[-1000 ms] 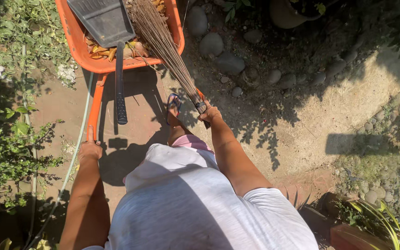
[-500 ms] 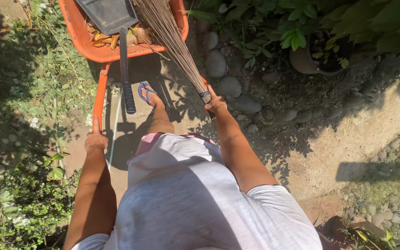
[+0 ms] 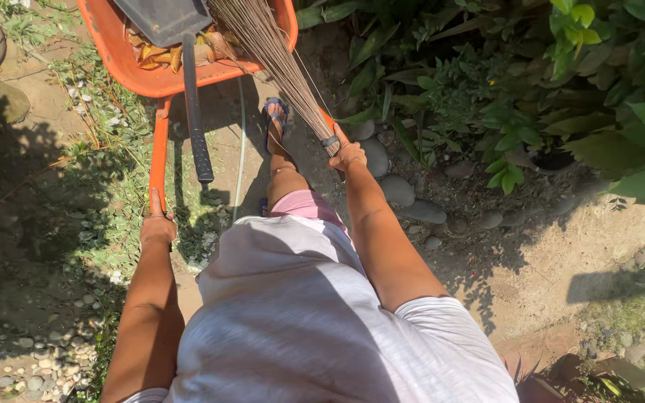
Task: The person collects dry leaves and plant cuttings from the paved ground and puts them into a wheelbarrow using a broom and a dustpan.
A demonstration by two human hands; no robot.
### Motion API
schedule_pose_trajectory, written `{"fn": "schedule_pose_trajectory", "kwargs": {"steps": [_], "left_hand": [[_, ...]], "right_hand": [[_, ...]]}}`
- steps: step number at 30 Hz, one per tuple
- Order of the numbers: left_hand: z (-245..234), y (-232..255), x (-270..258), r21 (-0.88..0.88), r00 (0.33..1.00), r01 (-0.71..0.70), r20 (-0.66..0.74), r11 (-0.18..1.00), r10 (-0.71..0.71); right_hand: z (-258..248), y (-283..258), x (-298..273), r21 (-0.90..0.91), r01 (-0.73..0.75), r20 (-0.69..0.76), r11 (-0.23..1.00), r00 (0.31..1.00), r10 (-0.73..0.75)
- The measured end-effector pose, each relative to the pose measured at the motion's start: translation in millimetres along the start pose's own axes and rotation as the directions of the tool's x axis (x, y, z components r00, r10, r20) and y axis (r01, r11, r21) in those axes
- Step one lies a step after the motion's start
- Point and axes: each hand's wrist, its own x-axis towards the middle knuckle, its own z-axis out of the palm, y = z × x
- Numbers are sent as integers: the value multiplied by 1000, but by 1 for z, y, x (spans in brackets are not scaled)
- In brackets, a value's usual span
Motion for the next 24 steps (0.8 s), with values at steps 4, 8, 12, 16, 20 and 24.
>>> {"fn": "schedule_pose_trajectory", "kwargs": {"steps": [4, 8, 12, 16, 20, 24], "left_hand": [[-65, 65, 65, -10, 998, 11, 70, 1000, -10], [-153, 123, 139, -24, 998, 44, 42, 999, -43], [-231, 160, 214, -12, 1000, 16, -4, 1000, -16], [-300, 201, 293, -53, 997, 58, 43, 997, -56], [-364, 233, 364, -87, 1000, -12, 24, 996, 14], [-438, 261, 437, -256, 996, -14, 77, 967, 35]], "right_hand": [[-55, -52, 79, 120, 100, -52, 988, 994, -94], [-127, -133, 147, 21, 48, -28, 999, 998, -48], [-189, -218, 198, -4, 33, -19, 999, 999, -33], [-246, -299, 251, 27, 10, -21, 1000, 1000, -10], [-289, -379, 297, 3, 71, -74, 997, 995, -70], [-347, -467, 341, 62, 41, -41, 997, 998, -39]]}}
